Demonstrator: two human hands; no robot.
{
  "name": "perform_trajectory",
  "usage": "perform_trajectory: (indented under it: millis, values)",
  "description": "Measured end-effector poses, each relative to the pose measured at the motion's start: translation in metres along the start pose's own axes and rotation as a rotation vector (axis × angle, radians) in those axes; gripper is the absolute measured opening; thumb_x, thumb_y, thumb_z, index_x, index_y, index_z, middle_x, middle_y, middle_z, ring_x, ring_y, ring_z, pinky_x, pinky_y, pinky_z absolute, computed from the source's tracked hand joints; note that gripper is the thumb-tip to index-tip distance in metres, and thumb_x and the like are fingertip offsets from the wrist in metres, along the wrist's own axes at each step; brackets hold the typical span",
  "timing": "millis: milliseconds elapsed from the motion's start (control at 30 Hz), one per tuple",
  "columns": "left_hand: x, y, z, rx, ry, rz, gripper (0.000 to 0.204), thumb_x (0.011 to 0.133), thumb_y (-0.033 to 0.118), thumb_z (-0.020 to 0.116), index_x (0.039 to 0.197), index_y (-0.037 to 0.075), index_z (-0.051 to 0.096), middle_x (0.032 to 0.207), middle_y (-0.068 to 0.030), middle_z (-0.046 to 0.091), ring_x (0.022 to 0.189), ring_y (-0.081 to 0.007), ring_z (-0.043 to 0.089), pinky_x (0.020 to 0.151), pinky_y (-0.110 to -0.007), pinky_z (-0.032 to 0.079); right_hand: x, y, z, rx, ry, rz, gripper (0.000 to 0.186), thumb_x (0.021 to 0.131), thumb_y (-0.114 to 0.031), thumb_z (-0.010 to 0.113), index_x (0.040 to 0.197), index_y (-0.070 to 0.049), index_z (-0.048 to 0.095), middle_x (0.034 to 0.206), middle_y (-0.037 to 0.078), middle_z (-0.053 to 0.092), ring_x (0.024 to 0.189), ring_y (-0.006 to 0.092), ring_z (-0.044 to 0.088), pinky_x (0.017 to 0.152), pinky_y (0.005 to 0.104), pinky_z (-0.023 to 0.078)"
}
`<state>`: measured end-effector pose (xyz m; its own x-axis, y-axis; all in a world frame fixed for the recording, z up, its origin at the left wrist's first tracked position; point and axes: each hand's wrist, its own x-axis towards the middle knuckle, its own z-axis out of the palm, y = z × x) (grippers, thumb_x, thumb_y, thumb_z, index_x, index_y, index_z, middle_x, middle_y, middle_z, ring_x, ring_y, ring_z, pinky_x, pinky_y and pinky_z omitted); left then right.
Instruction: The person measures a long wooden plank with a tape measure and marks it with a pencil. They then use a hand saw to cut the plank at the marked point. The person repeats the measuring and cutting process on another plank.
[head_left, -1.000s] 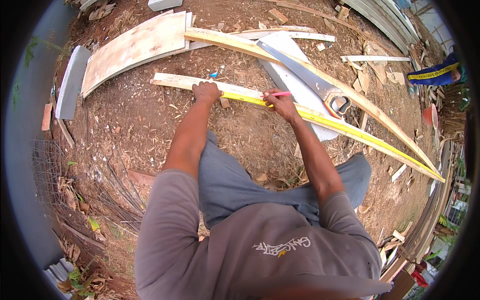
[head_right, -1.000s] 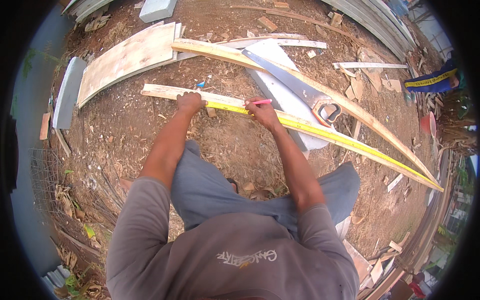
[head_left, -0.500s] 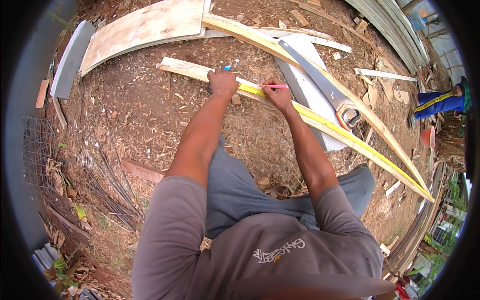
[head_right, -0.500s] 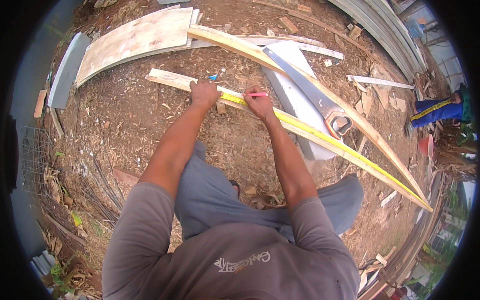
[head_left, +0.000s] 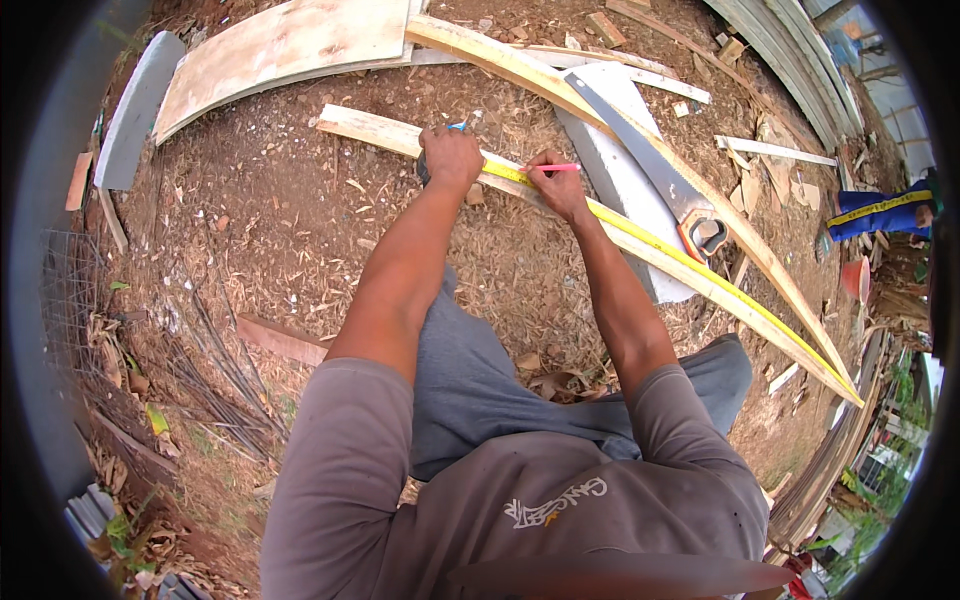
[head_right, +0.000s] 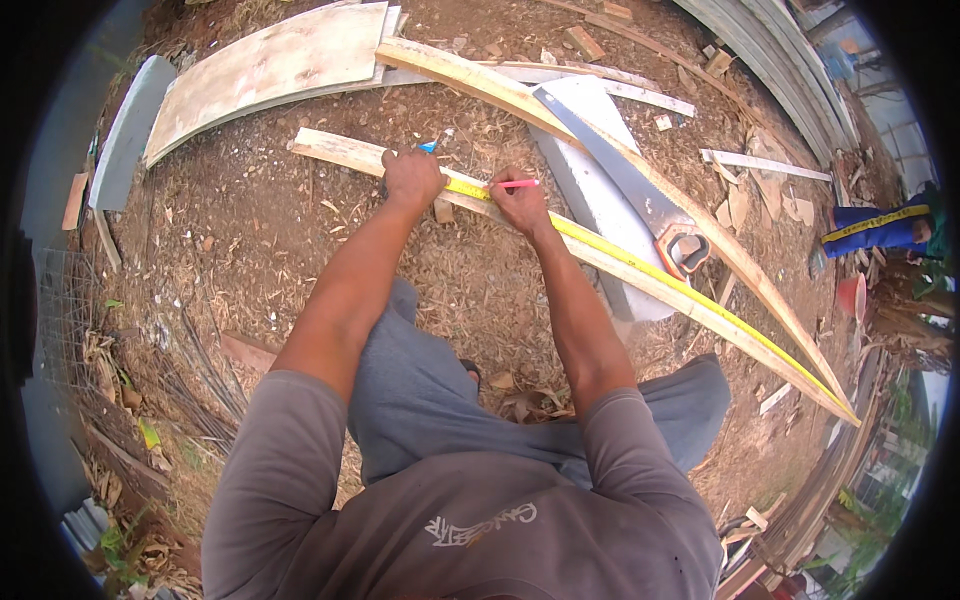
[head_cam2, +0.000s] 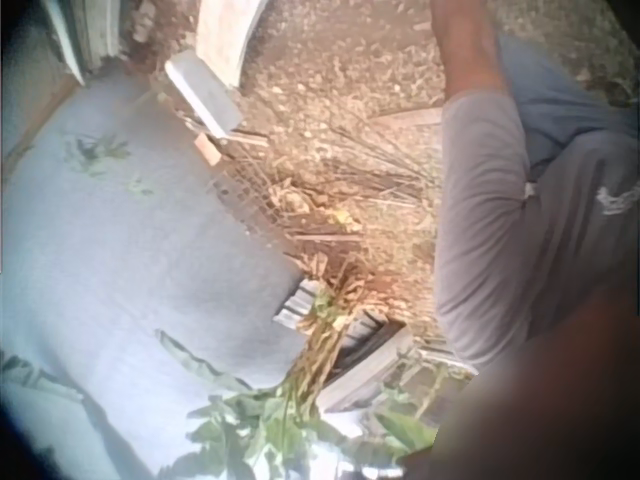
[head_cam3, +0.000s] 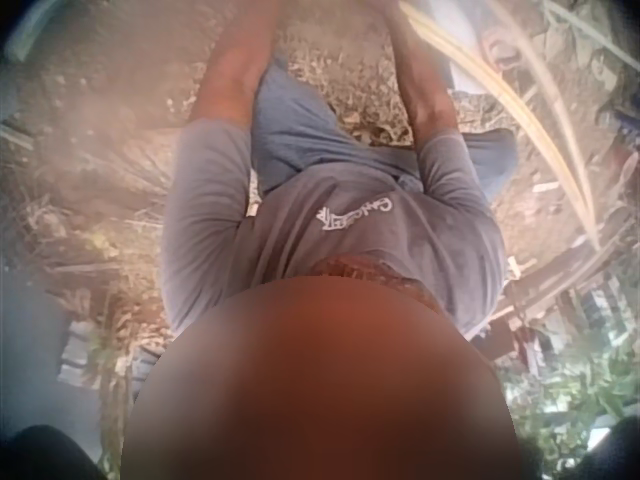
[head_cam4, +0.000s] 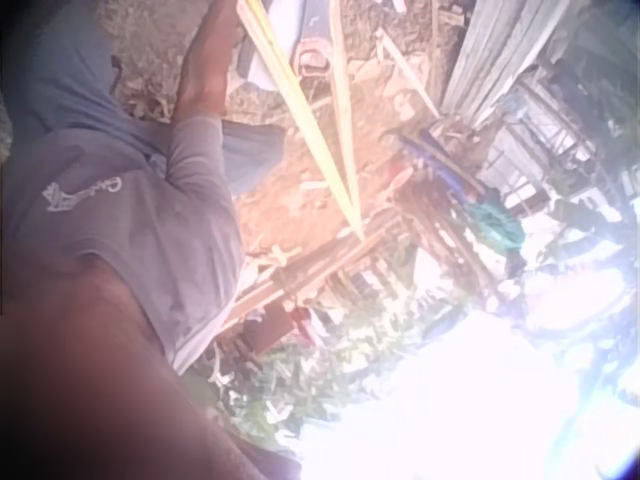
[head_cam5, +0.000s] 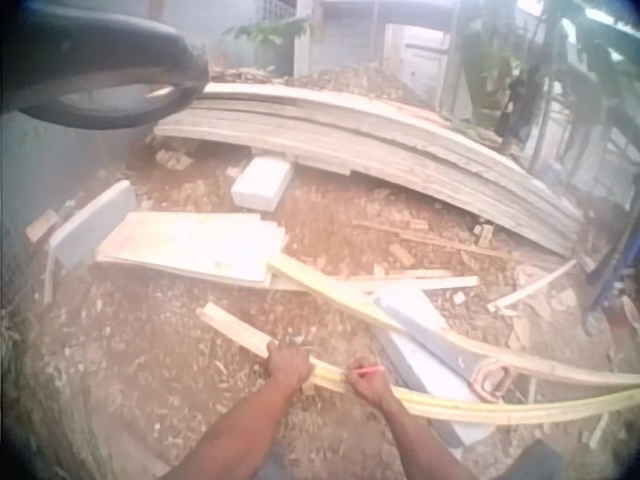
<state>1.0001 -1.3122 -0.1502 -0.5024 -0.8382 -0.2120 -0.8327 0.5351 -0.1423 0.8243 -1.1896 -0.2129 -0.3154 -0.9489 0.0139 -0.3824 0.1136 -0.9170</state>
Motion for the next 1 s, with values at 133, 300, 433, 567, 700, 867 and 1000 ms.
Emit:
perform_trajectory:
  millis: [133,300,433,567,700,867,1000]
  values:
    - [0.002,-0.001,0.000,-0.003,-0.011,-0.001,0.043,0.088,0.053,0.066,0.111,0.017,0.075,0.116,-0.0017,0.071,0.117,-0.0194,0.061,0.094,-0.048,0.040,-0.002,-0.002,0.001,-0.003,-0.016,0.030,0.018,0.089,-0.020,0.068,0.093,-0.003,0.067,0.083,0.002,0.065,0.075,0.0091,0.056,0.067,0.0271,0.046]
    - [0.003,-0.001,0.002,-0.015,-0.010,-0.008,0.045,0.088,0.053,0.066,0.112,0.017,0.074,0.117,-0.0015,0.071,0.118,-0.0189,0.060,0.093,-0.048,0.040,-0.003,-0.001,0.002,0.008,-0.002,0.026,0.020,0.088,-0.022,0.069,0.093,-0.003,0.067,0.081,0.003,0.064,0.075,0.0103,0.056,0.067,0.0281,0.046]
    - [0.004,-0.002,0.003,-0.014,0.001,-0.003,0.045,0.087,0.054,0.067,0.112,0.018,0.075,0.117,-0.0016,0.071,0.117,-0.0188,0.061,0.093,-0.049,0.041,-0.001,0.003,0.004,-0.007,0.014,0.011,0.025,0.089,-0.028,0.070,0.091,-0.004,0.067,0.080,0.006,0.064,0.074,0.0137,0.057,0.068,0.0314,0.047]
    - [0.005,-0.001,0.005,-0.012,-0.005,-0.009,0.044,0.087,0.055,0.067,0.110,0.018,0.075,0.115,-0.0018,0.072,0.115,-0.0187,0.063,0.092,-0.048,0.041,-0.001,0.007,0.004,-0.028,0.003,0.017,0.026,0.088,-0.029,0.070,0.091,-0.003,0.067,0.080,0.007,0.065,0.074,0.0149,0.058,0.068,0.0325,0.048]
    - [0.005,-0.001,0.003,-0.017,-0.015,-0.005,0.045,0.087,0.055,0.066,0.110,0.018,0.075,0.116,-0.0022,0.072,0.115,-0.0189,0.062,0.092,-0.048,0.040,-0.001,0.008,0.005,-0.014,0.023,0.017,0.027,0.088,-0.029,0.070,0.092,-0.003,0.067,0.081,0.008,0.066,0.075,0.0157,0.059,0.068,0.0333,0.048]
    - [0.003,-0.002,-0.001,-0.011,-0.041,0.000,0.047,0.089,0.055,0.065,0.115,0.017,0.074,0.120,-0.0032,0.070,0.119,-0.0201,0.061,0.094,-0.049,0.040,-0.001,0.009,0.007,-0.003,0.025,0.021,0.028,0.088,-0.030,0.070,0.091,-0.003,0.067,0.080,0.008,0.066,0.074,0.0167,0.059,0.068,0.0336,0.048]
    - [0.003,-0.003,-0.003,-0.024,-0.067,-0.002,0.048,0.089,0.055,0.065,0.117,0.017,0.073,0.123,-0.0039,0.069,0.121,-0.0209,0.060,0.097,-0.050,0.039,-0.001,0.010,0.006,-0.003,0.030,0.029,0.026,0.088,-0.029,0.070,0.091,-0.003,0.067,0.080,0.008,0.066,0.074,0.0166,0.060,0.068,0.0332,0.048]
